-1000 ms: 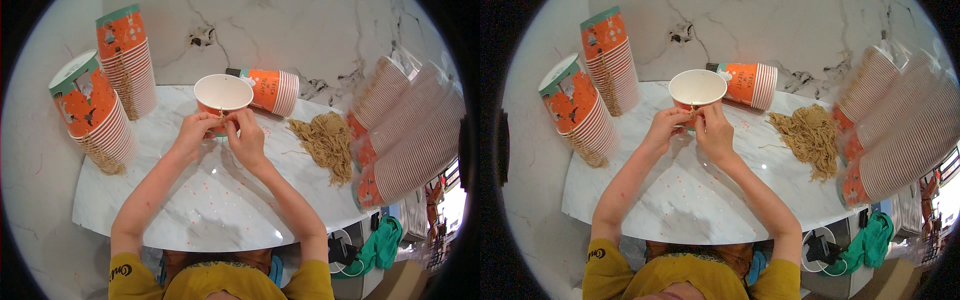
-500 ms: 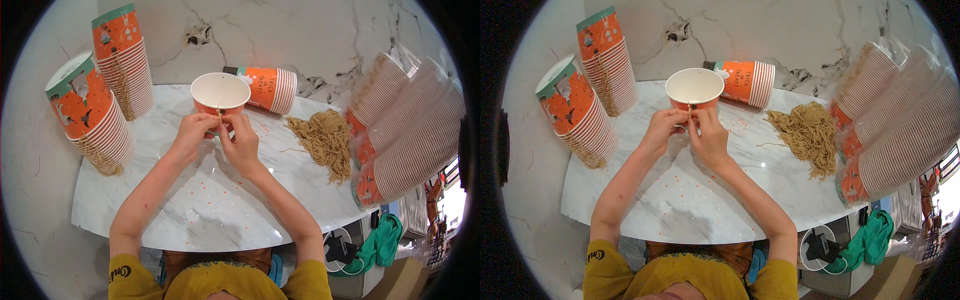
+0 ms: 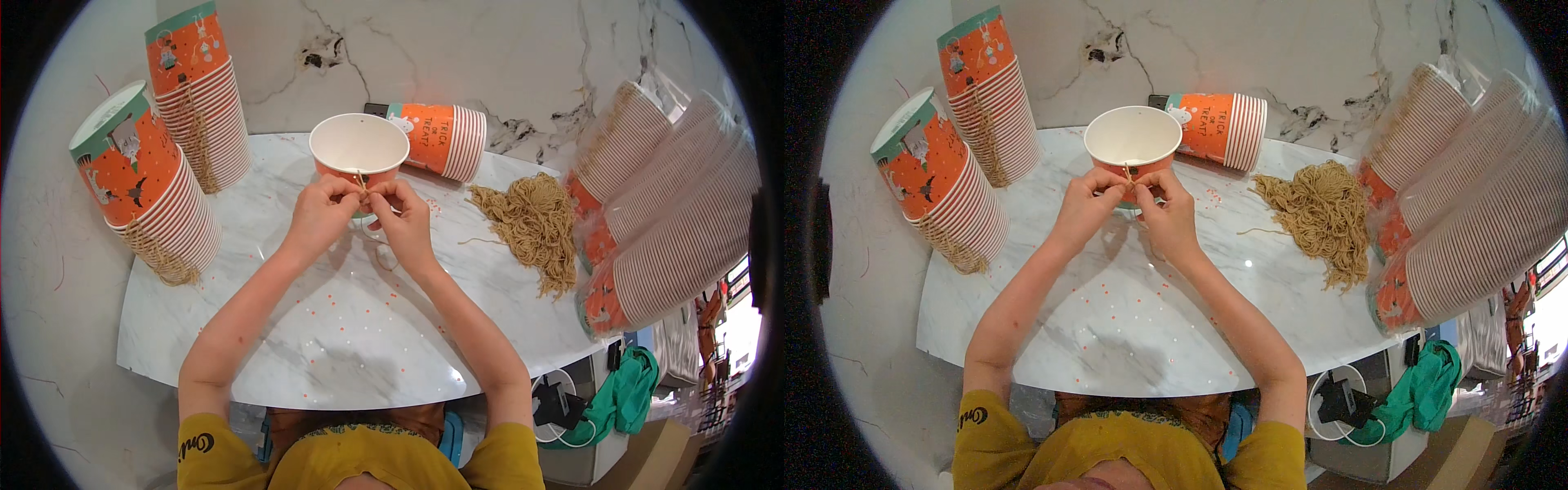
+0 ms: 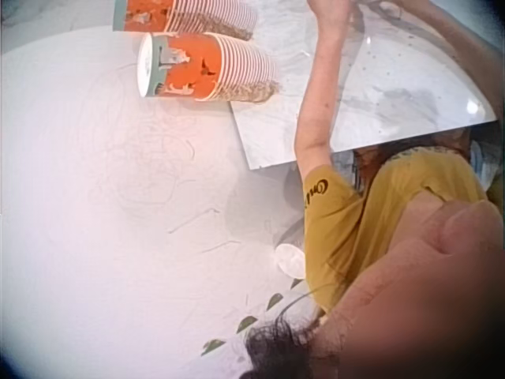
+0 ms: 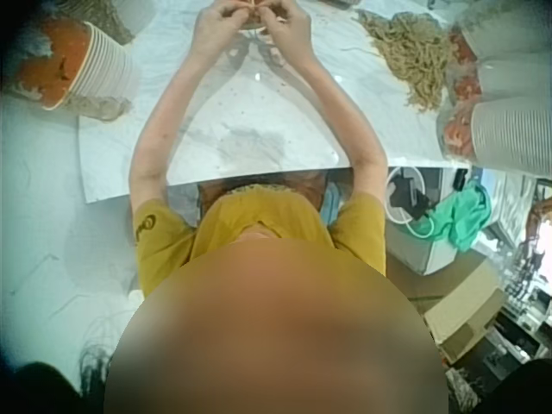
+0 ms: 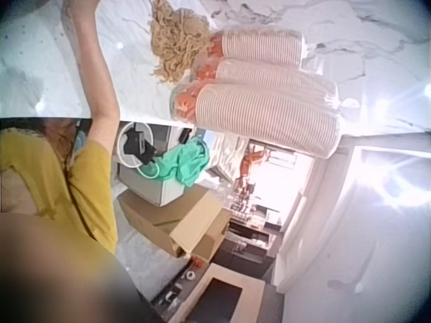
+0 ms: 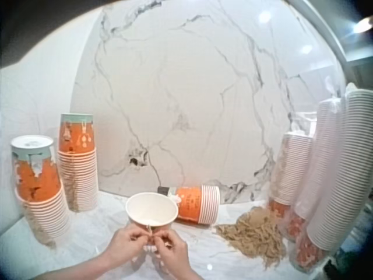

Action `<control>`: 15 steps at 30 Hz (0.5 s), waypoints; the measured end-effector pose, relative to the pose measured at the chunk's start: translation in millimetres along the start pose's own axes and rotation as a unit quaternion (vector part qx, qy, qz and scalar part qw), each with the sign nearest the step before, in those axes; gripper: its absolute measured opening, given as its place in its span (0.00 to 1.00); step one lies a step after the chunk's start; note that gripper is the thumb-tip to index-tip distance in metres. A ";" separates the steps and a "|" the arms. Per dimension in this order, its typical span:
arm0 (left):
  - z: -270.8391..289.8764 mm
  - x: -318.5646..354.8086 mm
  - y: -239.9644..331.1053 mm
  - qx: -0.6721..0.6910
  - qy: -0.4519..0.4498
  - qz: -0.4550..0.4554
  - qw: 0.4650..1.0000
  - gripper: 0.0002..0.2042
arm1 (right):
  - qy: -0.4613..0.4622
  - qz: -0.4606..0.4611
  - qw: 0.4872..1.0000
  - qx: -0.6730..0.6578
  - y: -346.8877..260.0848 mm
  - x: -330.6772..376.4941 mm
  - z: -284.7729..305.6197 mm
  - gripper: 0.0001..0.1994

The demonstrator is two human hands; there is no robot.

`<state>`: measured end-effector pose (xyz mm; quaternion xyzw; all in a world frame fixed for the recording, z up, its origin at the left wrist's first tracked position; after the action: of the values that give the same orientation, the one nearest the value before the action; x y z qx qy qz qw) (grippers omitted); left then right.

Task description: Threading and tying string onto decorative paper cups for packaging.

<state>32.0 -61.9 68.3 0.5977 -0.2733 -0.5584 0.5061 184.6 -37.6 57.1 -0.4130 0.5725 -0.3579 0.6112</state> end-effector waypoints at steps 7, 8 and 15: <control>11.4 -11.7 1.4 0.011 -0.028 0.040 0.999 0.07 | -0.039 -0.099 0.987 -0.116 12.6 2.4 -6.4 0.06; 11.7 -11.9 2.7 0.018 -0.027 0.043 0.999 0.07 | -0.050 -0.140 0.979 -0.143 15.8 4.5 -8.8 0.06; 4.6 -6.7 2.4 0.124 -0.043 0.124 0.984 0.07 | -0.082 -0.160 0.969 -0.171 23.5 8.5 -14.4 0.06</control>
<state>26.7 -58.2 73.7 0.5929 -0.4340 -0.4780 0.4812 170.2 -37.2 32.0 -0.6255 0.4994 -0.3127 0.5115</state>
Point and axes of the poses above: each hand's wrist, its own x-axis away from the middle knuckle, its own z-axis out of the back of the hand, y = z × x, the point moved 5 cm from there along -x, towards the middle knuckle, and after that the axes turned 6 degrees about y, right-handed, at the moved point
